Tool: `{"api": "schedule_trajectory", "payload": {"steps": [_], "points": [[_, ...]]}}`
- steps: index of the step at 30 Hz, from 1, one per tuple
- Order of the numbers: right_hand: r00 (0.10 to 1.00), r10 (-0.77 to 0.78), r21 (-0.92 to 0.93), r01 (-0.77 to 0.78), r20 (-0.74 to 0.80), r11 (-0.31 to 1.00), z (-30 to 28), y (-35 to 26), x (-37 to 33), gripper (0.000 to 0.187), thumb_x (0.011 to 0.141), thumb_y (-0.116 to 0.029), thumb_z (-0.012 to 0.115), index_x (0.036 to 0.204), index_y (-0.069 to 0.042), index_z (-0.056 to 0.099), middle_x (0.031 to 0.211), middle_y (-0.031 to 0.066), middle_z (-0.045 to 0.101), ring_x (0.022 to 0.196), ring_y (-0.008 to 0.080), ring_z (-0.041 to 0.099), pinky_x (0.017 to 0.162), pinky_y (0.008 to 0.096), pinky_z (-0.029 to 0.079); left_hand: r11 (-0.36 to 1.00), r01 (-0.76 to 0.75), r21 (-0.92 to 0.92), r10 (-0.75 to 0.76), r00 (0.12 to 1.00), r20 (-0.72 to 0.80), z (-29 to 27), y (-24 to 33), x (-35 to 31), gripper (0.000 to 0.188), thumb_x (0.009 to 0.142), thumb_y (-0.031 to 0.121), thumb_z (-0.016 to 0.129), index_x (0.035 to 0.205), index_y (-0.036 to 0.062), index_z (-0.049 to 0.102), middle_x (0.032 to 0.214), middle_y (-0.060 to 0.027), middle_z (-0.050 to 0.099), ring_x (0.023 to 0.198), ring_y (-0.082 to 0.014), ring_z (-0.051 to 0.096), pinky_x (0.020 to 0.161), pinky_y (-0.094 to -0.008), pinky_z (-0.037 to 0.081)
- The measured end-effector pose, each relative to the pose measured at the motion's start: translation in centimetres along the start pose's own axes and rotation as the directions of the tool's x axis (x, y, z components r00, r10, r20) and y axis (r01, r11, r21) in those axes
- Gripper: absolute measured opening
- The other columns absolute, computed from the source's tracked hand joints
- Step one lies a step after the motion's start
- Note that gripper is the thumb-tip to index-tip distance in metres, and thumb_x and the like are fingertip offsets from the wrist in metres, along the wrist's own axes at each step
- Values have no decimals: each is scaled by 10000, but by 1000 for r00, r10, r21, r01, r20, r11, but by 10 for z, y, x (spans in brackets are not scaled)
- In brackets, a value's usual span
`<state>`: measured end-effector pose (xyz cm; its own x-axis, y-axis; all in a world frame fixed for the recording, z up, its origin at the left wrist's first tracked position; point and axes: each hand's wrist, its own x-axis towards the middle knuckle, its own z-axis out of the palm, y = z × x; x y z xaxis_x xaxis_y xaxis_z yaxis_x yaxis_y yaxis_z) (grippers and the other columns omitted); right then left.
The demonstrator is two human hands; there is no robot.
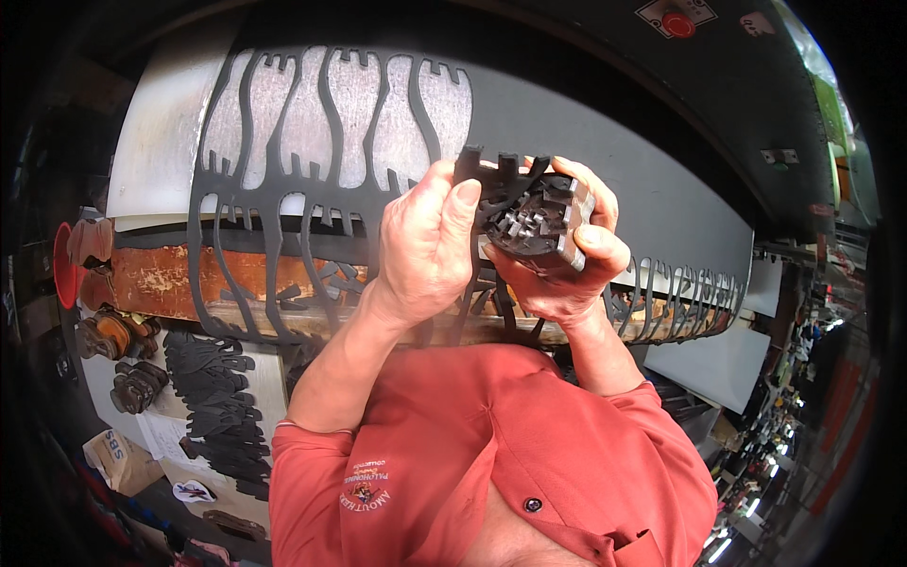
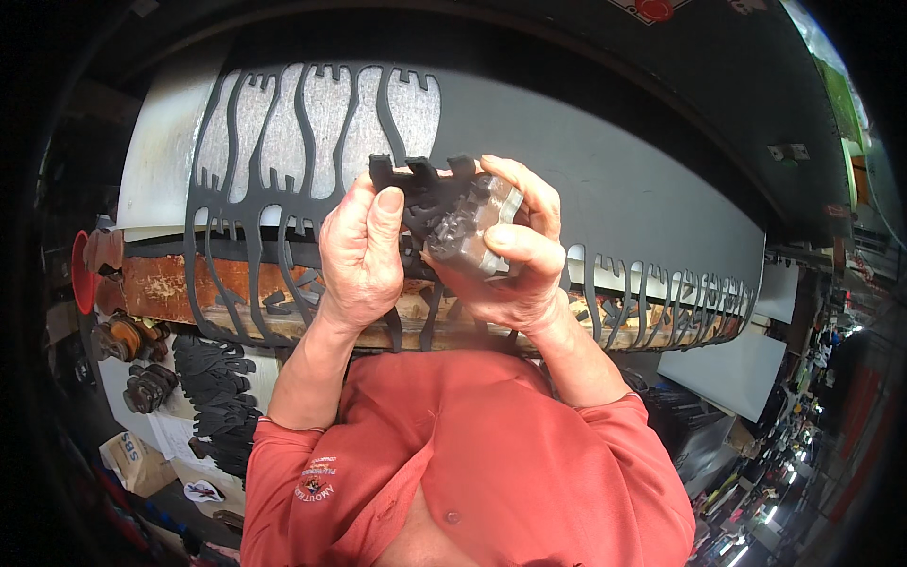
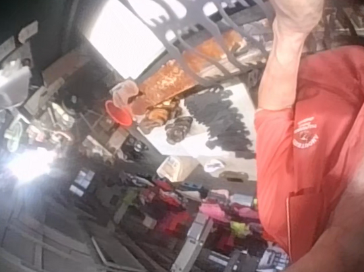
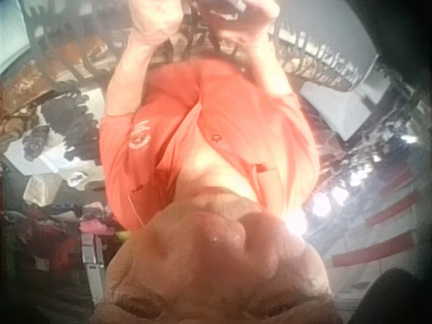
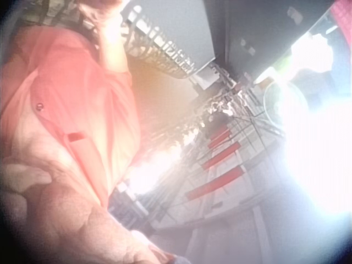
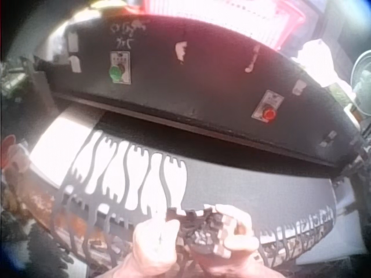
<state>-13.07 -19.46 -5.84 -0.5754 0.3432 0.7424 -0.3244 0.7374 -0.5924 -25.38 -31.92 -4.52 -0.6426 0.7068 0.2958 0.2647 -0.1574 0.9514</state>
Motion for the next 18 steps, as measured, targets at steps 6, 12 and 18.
{"api": "schedule_trajectory", "payload": {"steps": [6,12,18], "points": [[1000,10,3,-10,13,1000,0,-3,-5,1003,668,45,967,1417,-270,378,1478,270,476,1260,403,660,1016,460,612,976,145,-165,-152,988,-29,-1,-17,-8,327,1181,233,459,1273,-19,645,965,-3,689,773,-41,581,684,-212,478],[997,23,110,-31,72,993,-9,-1,-11,995,678,47,958,1425,-280,387,1484,278,464,1281,468,646,1002,492,627,606,275,-747,-576,799,-173,-22,-41,7,365,1179,208,407,1302,-65,616,1161,-238,737,1037,-296,759,937,-430,643],[999,39,55,-37,-33,998,-15,5,-17,1025,698,38,958,1433,-299,328,1494,300,432,1245,481,657,961,510,648,792,-121,-598,-262,818,-513,-134,-57,-8,301,1141,217,554,1238,-60,620,1145,-189,749,1037,-318,759,896,-431,651]]}}
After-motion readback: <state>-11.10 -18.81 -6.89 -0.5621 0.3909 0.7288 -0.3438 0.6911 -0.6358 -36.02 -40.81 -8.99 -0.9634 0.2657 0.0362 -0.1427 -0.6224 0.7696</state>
